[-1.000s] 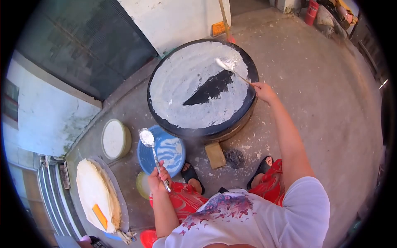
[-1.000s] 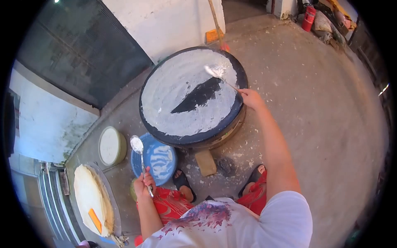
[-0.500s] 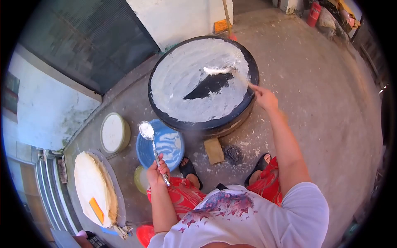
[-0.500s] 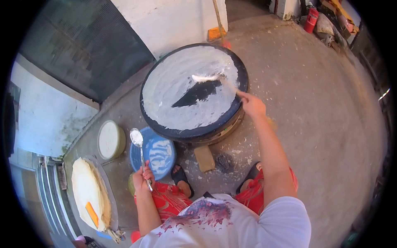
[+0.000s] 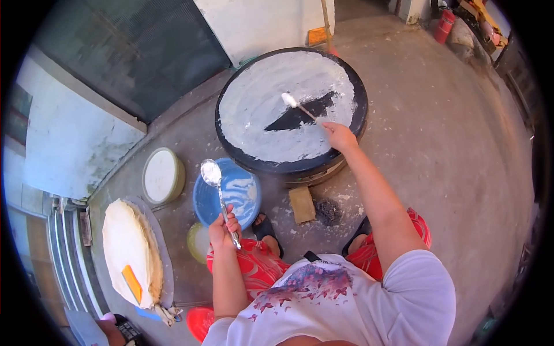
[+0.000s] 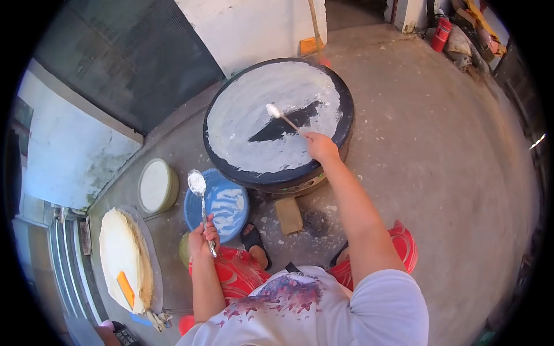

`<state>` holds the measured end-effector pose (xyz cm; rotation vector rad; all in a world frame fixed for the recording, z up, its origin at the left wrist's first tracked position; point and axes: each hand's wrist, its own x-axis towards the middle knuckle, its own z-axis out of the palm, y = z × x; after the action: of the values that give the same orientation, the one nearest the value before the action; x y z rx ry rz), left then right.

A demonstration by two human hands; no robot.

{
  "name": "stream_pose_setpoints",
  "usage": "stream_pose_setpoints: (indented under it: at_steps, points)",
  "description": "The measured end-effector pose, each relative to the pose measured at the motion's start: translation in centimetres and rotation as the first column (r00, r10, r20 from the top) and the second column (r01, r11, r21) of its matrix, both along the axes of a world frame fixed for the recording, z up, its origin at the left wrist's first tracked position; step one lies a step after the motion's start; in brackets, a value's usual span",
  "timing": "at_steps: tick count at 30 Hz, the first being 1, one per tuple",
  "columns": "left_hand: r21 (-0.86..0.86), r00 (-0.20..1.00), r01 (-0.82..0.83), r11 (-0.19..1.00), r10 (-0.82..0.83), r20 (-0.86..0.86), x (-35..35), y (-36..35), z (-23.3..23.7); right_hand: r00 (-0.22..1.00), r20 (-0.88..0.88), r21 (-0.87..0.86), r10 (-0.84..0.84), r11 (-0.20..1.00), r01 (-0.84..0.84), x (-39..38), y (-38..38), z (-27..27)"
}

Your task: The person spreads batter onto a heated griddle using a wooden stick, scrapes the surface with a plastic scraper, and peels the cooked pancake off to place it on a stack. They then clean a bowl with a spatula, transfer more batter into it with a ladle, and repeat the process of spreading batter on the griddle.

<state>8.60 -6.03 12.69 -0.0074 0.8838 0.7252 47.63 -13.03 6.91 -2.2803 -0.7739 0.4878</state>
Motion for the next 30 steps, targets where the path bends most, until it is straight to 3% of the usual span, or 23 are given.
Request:
stream_pose_setpoints:
  at_steps: [1,5,7,8,10,11,12,15,19,21,22,24,26,28,30]
  points:
    - [-0.001,1.000,-0.004,1.000,0.004,0.001,-0.1,0.0,0.0,0.994,0.028,-0.035,0.103,0.994,-0.102,-0.7,-0.2,0.6]
    - [0.018,1.000,-0.009,1.000,0.008,0.019,-0.4,0.1,-0.2,0.983,0.067,-0.054,0.169,0.985,-0.165,-0.7,-3.4,2.8]
    - [0.022,1.000,-0.005,1.000,0.005,0.028,-0.7,-0.1,-0.5,0.984,0.101,-0.024,-0.149,0.988,0.152,0.0,-4.4,0.9]
    - [0.036,1.000,0.001,0.999,-0.002,0.030,-0.8,-0.2,-0.5,0.984,0.102,-0.031,-0.144,0.989,0.148,-0.3,-4.3,-0.1]
    - [0.053,1.000,0.009,0.999,-0.010,0.028,-0.8,-0.1,-0.4,0.999,0.010,0.071,-0.053,0.996,0.052,-1.4,-3.4,-2.4]
    - [0.047,0.999,0.012,0.999,-0.014,0.038,-0.9,-0.1,-0.4,0.997,0.020,0.107,0.071,0.992,-0.073,-2.0,-2.3,-4.0]
    - [0.040,0.999,0.015,0.999,-0.017,0.050,-0.8,-0.1,-0.4,0.997,0.020,0.107,0.073,0.992,-0.074,-2.5,-1.7,-3.7]
    - [0.025,1.000,0.012,1.000,-0.012,-0.003,-0.5,-0.1,0.4,0.960,0.066,-0.011,0.273,0.962,-0.273,-4.3,-1.2,0.6]
    - [0.028,0.999,0.004,1.000,-0.005,0.035,-1.2,-0.3,-0.1,0.937,0.105,-0.220,0.332,0.927,-0.304,-3.7,-3.9,6.3]
    - [0.035,0.995,0.016,0.999,-0.019,0.097,-1.8,-0.1,-0.6,0.902,0.335,-0.187,0.274,0.957,-0.221,-3.5,-5.3,7.4]
    - [0.035,0.995,0.013,0.999,-0.016,0.100,-1.8,-0.1,-0.6,0.900,0.338,-0.188,0.276,0.956,-0.223,-4.1,-5.3,7.1]
    - [0.049,0.997,0.016,0.999,-0.020,0.072,-1.8,-0.2,-0.6,0.744,0.661,-0.018,0.095,0.994,-0.111,-6.6,-5.4,4.9]
    - [0.045,0.998,0.022,0.999,-0.025,0.065,-1.7,-0.1,-0.4,0.689,0.712,0.010,0.135,0.979,-0.202,-9.7,-4.5,2.3]
    - [0.041,0.998,0.029,0.999,-0.031,0.058,-1.5,-0.1,-0.3,0.632,0.727,-0.082,0.267,0.948,-0.306,-12.9,-3.7,-0.3]
    - [0.016,0.996,0.037,0.999,-0.038,0.077,-1.5,0.0,-0.2,0.641,0.715,-0.126,0.280,0.953,-0.275,-13.2,-3.4,-1.8]
